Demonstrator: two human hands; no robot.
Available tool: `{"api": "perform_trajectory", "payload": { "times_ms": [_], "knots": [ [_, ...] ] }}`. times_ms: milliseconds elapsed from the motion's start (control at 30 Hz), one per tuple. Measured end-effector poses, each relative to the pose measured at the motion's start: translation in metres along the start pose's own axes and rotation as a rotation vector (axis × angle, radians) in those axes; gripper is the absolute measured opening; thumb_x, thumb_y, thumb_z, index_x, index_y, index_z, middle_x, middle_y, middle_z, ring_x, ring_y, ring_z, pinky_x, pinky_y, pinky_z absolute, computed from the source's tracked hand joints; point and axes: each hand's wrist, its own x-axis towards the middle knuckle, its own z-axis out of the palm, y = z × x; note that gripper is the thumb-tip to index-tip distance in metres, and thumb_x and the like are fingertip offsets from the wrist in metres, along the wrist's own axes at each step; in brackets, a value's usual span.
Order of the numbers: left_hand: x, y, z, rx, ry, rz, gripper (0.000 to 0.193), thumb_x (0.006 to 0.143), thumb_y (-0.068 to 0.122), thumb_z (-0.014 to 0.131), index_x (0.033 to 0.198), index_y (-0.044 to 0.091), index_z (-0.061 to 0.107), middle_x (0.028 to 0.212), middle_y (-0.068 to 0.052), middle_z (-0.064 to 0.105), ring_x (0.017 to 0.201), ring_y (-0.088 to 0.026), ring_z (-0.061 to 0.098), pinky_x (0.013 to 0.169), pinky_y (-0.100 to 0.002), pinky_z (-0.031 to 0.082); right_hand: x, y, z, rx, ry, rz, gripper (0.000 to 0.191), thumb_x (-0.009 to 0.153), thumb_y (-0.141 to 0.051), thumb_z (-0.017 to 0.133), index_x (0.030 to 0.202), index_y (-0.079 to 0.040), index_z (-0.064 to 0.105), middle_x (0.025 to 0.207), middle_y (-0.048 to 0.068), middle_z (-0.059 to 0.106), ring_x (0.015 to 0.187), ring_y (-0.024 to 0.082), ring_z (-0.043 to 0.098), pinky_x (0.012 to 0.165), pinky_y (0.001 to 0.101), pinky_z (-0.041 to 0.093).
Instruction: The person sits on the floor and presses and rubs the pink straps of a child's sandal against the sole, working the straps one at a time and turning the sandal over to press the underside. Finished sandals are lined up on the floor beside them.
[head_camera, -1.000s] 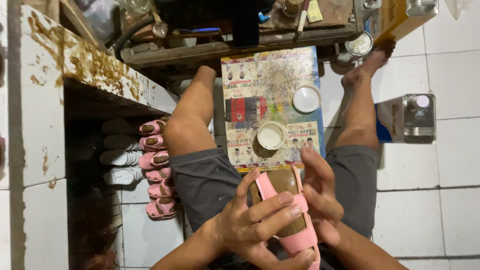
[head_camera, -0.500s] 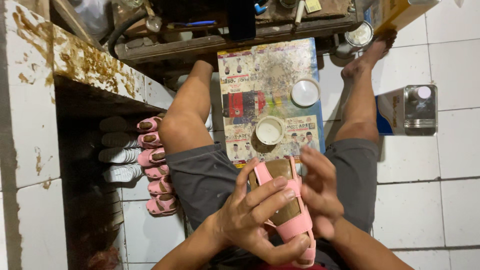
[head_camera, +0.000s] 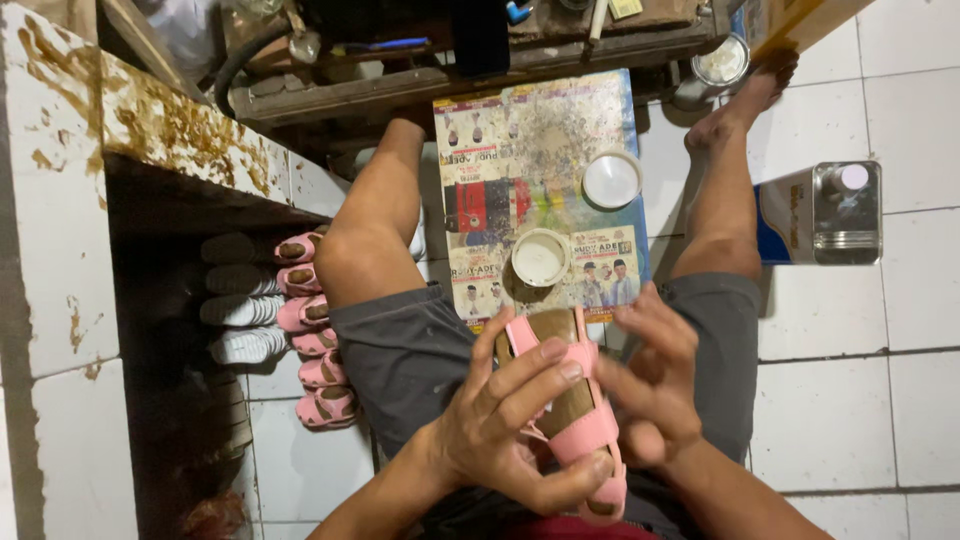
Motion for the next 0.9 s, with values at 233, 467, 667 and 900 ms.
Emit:
{"api": "perform_trajectory", "payload": {
  "times_ms": [233, 467, 667, 900],
  "knots": [
    [0.003, 0.003, -0.001, 0.003, 0.001, 0.023, 0.050, 0.101, 0.041, 0.085, 0.137, 0.039, 0.051, 0.143, -0.015, 0.047, 0.137, -0.035, 0.056, 0.116, -0.075, 0.040, -0.002, -0.009, -0.009, 0.185, -0.078, 0.241, 0.061, 0.116, -0.047, 0.032, 0.127, 0.004, 0.063, 0.149, 0.031, 0.046, 0.149, 0.043, 0.040, 0.130, 0.0558, 0.032],
    [0.005, 0.008, 0.005, -0.037, -0.006, 0.038, 0.050, 0.095, 0.049, 0.089, 0.130, 0.042, 0.052, 0.135, -0.013, 0.051, 0.129, -0.032, 0.060, 0.109, -0.076, 0.042, -0.017, 0.003, 0.001, 0.363, 0.052, 0.216, 0.069, 0.116, -0.053, 0.023, 0.127, -0.003, 0.069, 0.151, 0.028, 0.053, 0.146, 0.039, 0.045, 0.127, 0.0536, 0.034],
    [-0.001, 0.007, 0.003, -0.047, 0.010, -0.014, 0.047, 0.098, 0.033, 0.084, 0.134, 0.038, 0.054, 0.145, -0.016, 0.045, 0.138, -0.037, 0.054, 0.119, -0.076, 0.040, -0.023, 0.000, 0.006, 0.252, 0.055, 0.052, 0.064, 0.111, -0.059, 0.024, 0.132, -0.015, 0.065, 0.155, 0.023, 0.050, 0.151, 0.037, 0.043, 0.130, 0.0523, 0.033],
    [0.002, 0.005, 0.003, -0.077, -0.012, -0.020, 0.045, 0.094, 0.036, 0.088, 0.128, 0.039, 0.057, 0.142, -0.014, 0.047, 0.136, -0.036, 0.055, 0.116, -0.076, 0.039, -0.016, -0.003, 0.004, 0.368, -0.013, 0.158, 0.062, 0.114, -0.053, 0.027, 0.132, -0.008, 0.065, 0.151, 0.030, 0.045, 0.150, 0.043, 0.038, 0.130, 0.0568, 0.030]
  ]
}}
